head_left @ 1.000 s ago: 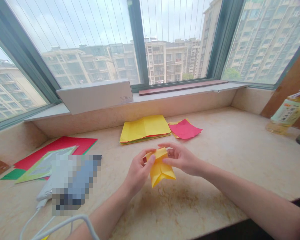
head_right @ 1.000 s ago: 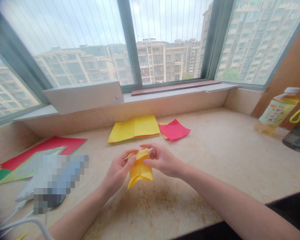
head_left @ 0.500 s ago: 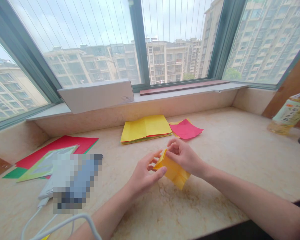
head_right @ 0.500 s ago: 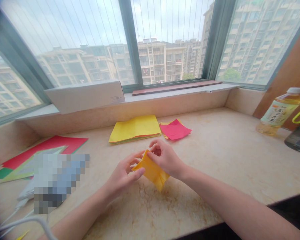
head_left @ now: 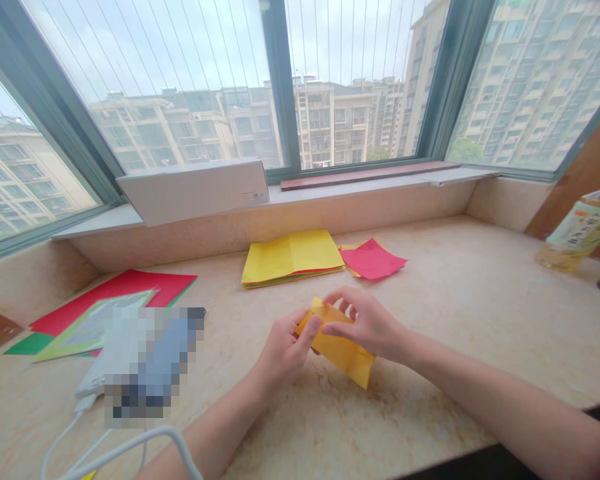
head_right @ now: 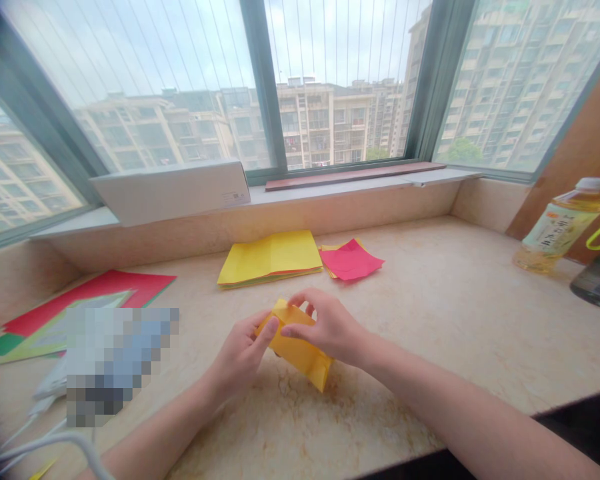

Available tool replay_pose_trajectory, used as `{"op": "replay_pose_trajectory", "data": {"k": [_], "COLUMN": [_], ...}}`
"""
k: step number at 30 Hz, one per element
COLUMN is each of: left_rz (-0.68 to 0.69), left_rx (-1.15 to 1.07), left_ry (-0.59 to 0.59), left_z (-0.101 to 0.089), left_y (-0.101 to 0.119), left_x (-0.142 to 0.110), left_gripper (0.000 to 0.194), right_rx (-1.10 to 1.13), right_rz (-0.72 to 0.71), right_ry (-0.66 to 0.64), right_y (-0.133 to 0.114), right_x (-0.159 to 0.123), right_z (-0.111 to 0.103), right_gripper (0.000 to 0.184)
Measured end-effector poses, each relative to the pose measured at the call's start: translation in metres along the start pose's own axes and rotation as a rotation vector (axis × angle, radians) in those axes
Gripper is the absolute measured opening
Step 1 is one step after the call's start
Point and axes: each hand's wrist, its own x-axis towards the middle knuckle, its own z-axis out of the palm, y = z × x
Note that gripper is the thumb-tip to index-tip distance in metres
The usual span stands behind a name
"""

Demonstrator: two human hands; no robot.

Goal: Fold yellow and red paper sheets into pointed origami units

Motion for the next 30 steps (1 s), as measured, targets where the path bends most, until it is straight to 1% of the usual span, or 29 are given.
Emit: {"op": "replay_pose_trajectory", "data": {"k": [2, 3, 7, 10, 13, 16, 19, 22, 25, 30], "left_rz": [-0.006, -0.009, -0.018, -0.03, -0.043, -0.029, -0.014, -0.008, -0.015, -0.05], "left_rx": [0.008, 0.012, -0.028, -0.102, -0.134, -0.116, -0.1, -0.114, -0.109, -0.145], "left_ry": [-0.027, -0.034, -0.033, 0.012, 0.059, 0.103, 0.139, 0.131, 0.13, 0.163], "left_z": [0.0, 0.0, 0.002, 0.003, 0.003, 0.0, -0.003, -0.004, -0.003, -0.002], "left_y": [0.0, 0.0, 0.003, 0.003, 0.001, -0.003, -0.007, -0.008, -0.007, -0.005], "left_x": [-0.001, -0.001, -0.002, -0.002, -0.001, 0.001, 0.003, 0.004, 0.003, 0.004], "left_gripper": [0.039, 0.038, 0.035, 0.043, 0.047, 0.039, 0.034, 0.033, 0.033, 0.036], "right_rx": [-0.026, -0.04, -0.069, -0.064, -0.013, 0.052, 0.075, 0.089, 0.107, 0.143], "right_rz": [-0.025, -0.04, -0.1, -0.129, -0.1, -0.029, -0.019, -0.044, -0.039, -0.003], "right_ry": [-0.006, -0.008, -0.016, -0.008, 0.007, 0.053, 0.105, 0.1, 0.085, 0.092], "right_y": [0.001, 0.001, -0.002, -0.005, -0.006, -0.005, -0.001, 0.002, 0.002, -0.001], "right_x": [0.0, 0.0, 0.0, 0.0, -0.001, -0.001, 0.0, 0.0, 0.0, 0.0], "right_z": [0.001, 0.001, -0.002, -0.004, -0.005, -0.004, -0.003, -0.003, -0.003, -0.003], "right_gripper": [0.041, 0.041, 0.034, 0.03, 0.029, 0.029, 0.03, 0.033, 0.035, 0.031]}}
